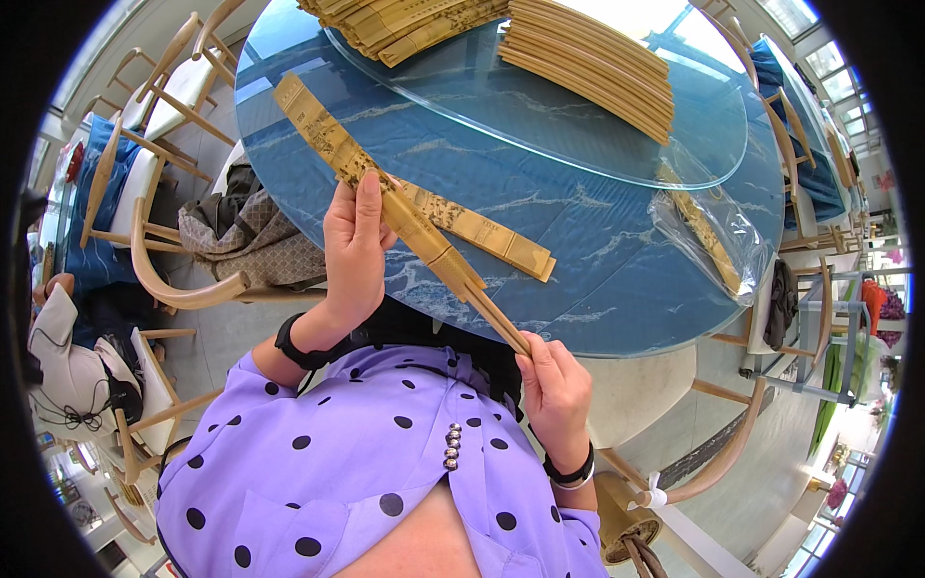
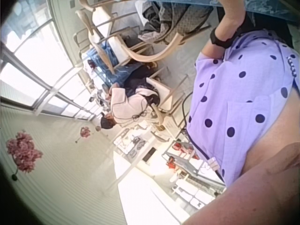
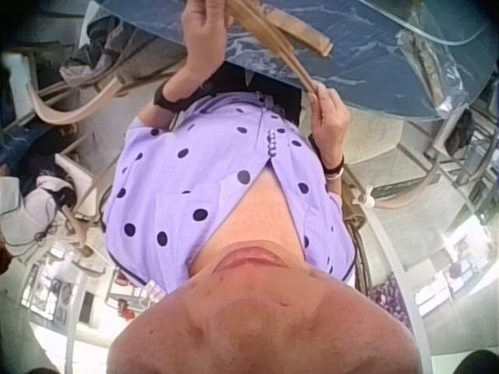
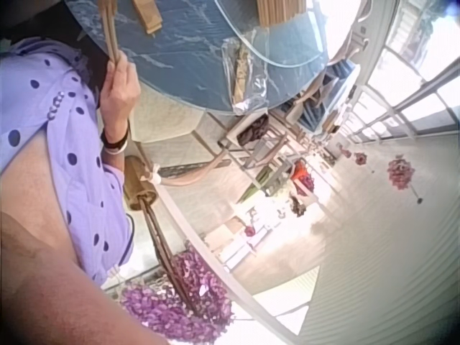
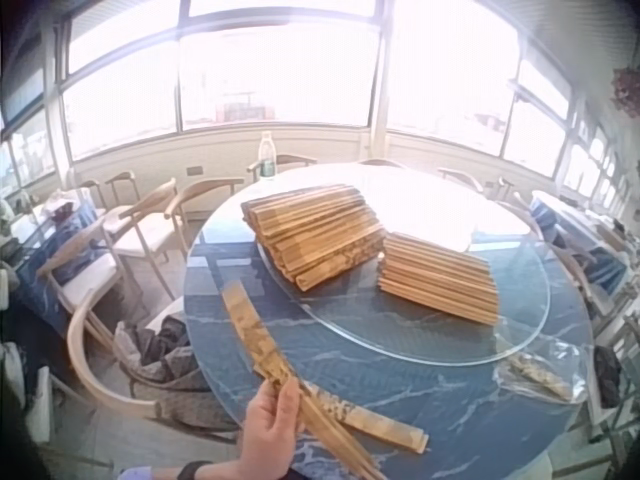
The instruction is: The person repeatedly picks up flat bamboo strips and thin bamboo rods from a glass table, aligns them, and joins them into small cross-shaped assemblies. The person handles the items one at a time, places completed units back on the table, and continues the process.
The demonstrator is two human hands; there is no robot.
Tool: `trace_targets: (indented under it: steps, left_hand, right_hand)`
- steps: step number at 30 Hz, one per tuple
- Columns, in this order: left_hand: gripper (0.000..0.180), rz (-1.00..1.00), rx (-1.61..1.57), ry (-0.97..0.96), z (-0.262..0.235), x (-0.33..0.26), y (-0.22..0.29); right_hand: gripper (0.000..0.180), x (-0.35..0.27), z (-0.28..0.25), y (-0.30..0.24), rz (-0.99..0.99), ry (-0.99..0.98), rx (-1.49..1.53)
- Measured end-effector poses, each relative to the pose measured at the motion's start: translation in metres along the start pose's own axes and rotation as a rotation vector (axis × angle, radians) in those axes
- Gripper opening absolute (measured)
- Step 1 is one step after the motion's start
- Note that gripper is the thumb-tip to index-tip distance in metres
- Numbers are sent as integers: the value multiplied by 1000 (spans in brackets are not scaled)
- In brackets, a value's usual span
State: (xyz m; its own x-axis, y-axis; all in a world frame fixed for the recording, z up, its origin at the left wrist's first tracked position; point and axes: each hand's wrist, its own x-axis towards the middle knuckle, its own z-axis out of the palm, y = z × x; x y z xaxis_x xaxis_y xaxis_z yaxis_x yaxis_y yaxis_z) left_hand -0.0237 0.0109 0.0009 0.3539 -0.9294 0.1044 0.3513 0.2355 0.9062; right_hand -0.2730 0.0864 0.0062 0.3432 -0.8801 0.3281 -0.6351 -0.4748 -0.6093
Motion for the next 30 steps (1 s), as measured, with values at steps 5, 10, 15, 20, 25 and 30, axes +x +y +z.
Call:
trace_targets:
  steps: [5, 10, 15, 20, 25, 30]
  left_hand:
    - [27, -10, -6, -56, -3, 4, 3]
    - [29, 1, 47, -21, -3, 7, 5]
    - [27, -3, 21, -12, 2, -1, -3]
    - [27, -19, 41, -74, -3, -5, -6]
    - [29, 22, 45, -10, -3, 9, 5]
    - [27, 15, 42, 21, 1, 0, -2]
  right_hand:
    - [22, 0, -3, 0, 27, -5, 9]
    - [22, -2, -1, -2, 8, -5, -12]
    - [22, 0, 0, -3, 8, 14, -8]
    - [22, -1, 1, -1, 11, 1, -12]
    - [23, -2, 2, -6, 2, 3, -3]
    - [22, -2, 2, -4, 12, 23, -39]
